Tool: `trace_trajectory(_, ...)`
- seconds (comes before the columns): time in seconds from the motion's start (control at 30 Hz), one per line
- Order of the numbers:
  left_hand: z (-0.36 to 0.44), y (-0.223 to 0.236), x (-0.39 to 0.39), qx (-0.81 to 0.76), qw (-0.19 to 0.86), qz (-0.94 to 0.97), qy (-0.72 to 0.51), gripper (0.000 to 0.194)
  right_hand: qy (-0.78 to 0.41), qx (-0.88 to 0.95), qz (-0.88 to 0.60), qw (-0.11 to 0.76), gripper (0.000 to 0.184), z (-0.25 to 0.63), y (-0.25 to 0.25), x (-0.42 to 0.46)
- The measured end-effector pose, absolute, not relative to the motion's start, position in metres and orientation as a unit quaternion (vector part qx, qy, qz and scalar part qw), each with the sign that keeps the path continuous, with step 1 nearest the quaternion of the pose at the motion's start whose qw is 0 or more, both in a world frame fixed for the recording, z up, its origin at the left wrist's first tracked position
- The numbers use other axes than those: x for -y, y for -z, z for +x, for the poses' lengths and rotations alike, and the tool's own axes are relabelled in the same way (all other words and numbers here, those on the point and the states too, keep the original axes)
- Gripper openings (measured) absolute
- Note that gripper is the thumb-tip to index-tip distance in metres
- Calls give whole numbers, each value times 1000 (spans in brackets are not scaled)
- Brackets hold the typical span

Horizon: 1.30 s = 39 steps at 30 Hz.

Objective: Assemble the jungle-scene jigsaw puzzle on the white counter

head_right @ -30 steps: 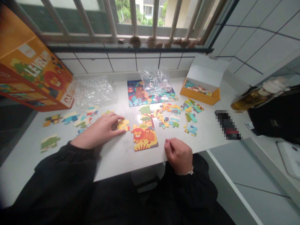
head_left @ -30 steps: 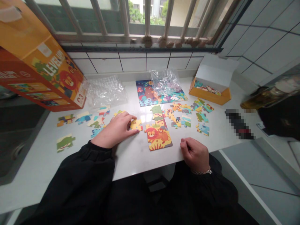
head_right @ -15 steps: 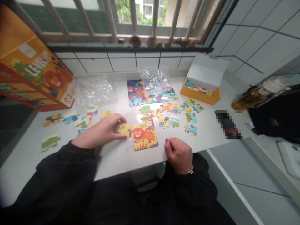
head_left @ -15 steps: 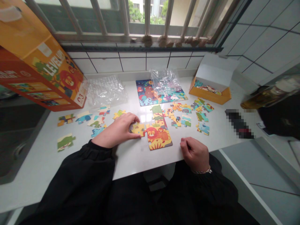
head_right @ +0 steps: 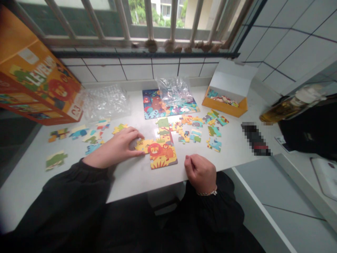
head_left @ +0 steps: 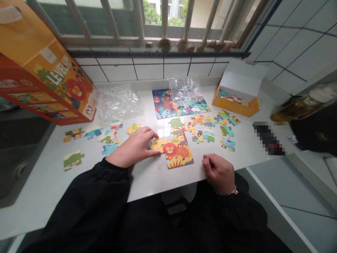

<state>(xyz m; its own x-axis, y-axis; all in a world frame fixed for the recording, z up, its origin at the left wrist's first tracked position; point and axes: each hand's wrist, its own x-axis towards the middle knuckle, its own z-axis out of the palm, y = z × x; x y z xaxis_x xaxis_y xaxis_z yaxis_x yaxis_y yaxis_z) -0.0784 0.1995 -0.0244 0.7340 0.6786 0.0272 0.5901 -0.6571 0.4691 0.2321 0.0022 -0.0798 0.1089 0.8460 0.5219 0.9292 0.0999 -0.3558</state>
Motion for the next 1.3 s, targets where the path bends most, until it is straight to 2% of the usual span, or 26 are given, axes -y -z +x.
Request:
trace_trajectory(0.73,-77,21,-194,-349,208,909,-89,49,71,665,-667,330,41,232,79,-3)
trace_trajectory(0.97,-78,23,-195,-329,206,915,-108,54,66,664,-668,330,40,232,79,-3)
trace_trajectory(1.13,-72,20,-188,-306,213,914,-160,28,70,663,-666,334,40,231,77,-3)
trace_trajectory(1.3,-63,25,-184,-300,202,923,-134,19,67,662,-669,330,40,231,78,-3)
